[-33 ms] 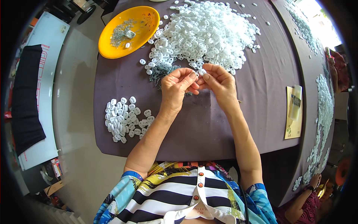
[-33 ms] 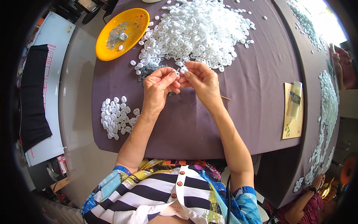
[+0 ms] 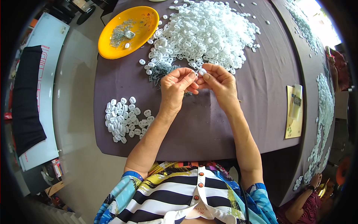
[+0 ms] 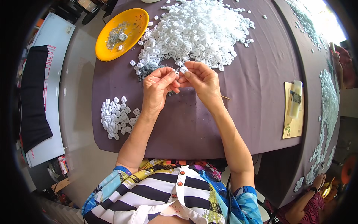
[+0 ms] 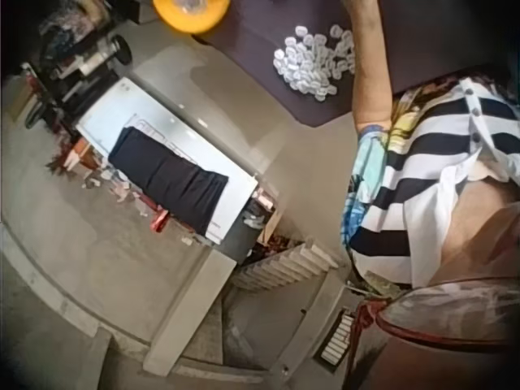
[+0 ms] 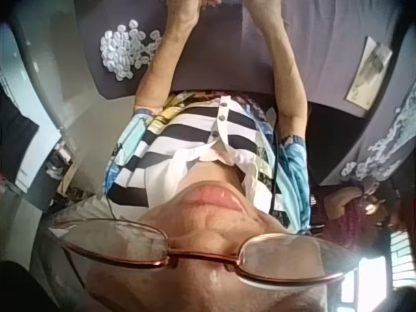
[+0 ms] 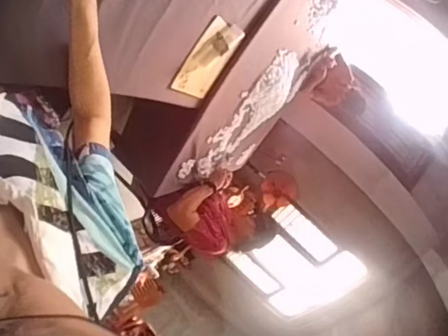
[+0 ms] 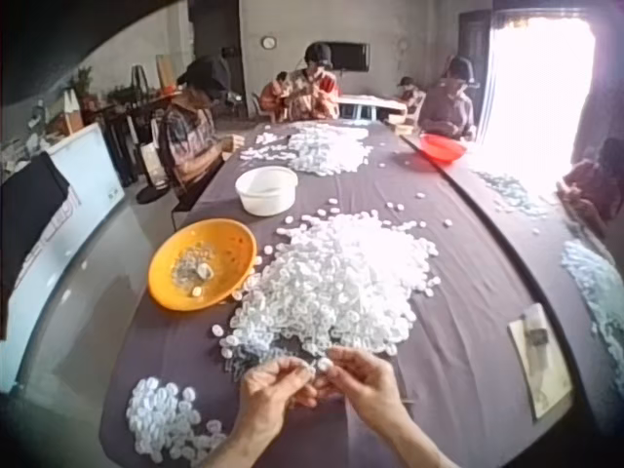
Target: The person assembles plastic cord locks by picking up small plastic pieces and inserting plastic pins into them by hand, then placing the finished pieces onto the table.
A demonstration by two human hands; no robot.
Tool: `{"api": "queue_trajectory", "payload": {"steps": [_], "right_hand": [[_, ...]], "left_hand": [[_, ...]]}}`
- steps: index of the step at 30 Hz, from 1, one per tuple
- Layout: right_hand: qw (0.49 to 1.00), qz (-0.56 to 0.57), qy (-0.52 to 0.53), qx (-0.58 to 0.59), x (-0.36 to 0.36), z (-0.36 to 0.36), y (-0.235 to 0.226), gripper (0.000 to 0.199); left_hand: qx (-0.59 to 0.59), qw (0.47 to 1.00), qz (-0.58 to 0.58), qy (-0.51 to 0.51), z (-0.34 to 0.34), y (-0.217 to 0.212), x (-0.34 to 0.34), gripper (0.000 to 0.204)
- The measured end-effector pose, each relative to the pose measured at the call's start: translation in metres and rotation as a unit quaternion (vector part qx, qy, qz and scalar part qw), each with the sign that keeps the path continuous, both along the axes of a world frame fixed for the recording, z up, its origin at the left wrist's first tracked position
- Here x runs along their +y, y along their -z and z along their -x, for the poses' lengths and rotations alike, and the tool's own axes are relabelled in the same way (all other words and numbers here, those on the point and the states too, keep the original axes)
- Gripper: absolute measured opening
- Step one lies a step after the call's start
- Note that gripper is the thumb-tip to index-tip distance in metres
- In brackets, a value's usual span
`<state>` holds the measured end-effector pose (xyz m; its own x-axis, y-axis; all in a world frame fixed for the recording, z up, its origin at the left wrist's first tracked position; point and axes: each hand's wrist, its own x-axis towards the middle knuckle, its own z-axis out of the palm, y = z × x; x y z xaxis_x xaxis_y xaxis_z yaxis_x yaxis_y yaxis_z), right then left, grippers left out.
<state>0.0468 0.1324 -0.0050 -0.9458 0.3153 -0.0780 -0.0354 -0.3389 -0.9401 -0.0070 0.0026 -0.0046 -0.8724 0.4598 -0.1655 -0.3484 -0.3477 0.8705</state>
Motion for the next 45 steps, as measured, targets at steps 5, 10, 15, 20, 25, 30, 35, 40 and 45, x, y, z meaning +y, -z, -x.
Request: {"api": "queue_trajectory", "payload": {"steps": [5, 10, 15, 20, 25, 30, 35, 40, 45], "right_hand": [[1.0, 0.012, -0.002, 0.006, 0.005, -0.003, 0.0, 0.023], [1.0, 0.025, -0.017, 0.004, 0.005, -0.004, 0.0, 0.021], [1.0, 0.018, -0.012, -0.019, 0.005, -0.006, -0.001, 0.016], [0.999, 0.035, 0.007, -0.016, 0.006, -0.006, 0.002, 0.014], [0.998, 0.058, 0.018, -0.008, 0.001, -0.006, -0.002, 0.018], [0.999, -0.037, -0.013, -0.016, 0.007, -0.007, 0.003, 0.017], [0.976, -0.212, -0.029, -0.023, -0.002, -0.007, -0.001, 0.015], [0.997, -0.037, 0.046, 0.042, -0.004, -0.004, 0.009, 0.015], [0.998, 0.054, 0.011, 0.026, -0.003, -0.003, 0.022, 0.015]], "left_hand": [[0.001, 1.0, 0.002, -0.006, -0.002, 0.0, 0.002, 0.01], [0.003, 1.0, 0.011, -0.003, -0.003, -0.001, 0.001, 0.01], [0.014, 1.0, 0.025, -0.006, -0.005, -0.002, 0.002, 0.01], [0.02, 0.999, 0.044, -0.006, -0.007, -0.002, 0.004, 0.009], [0.024, 0.999, 0.035, -0.008, -0.008, -0.003, 0.004, 0.009], [0.04, 0.999, 0.016, -0.033, -0.007, -0.005, 0.003, 0.008], [0.07, 0.996, 0.007, -0.045, -0.005, 0.002, 0.005, 0.005], [0.054, 0.998, -0.025, -0.037, -0.009, -0.002, 0.008, 0.006], [0.051, 0.998, -0.006, -0.035, -0.006, 0.002, 0.004, 0.007]]}}
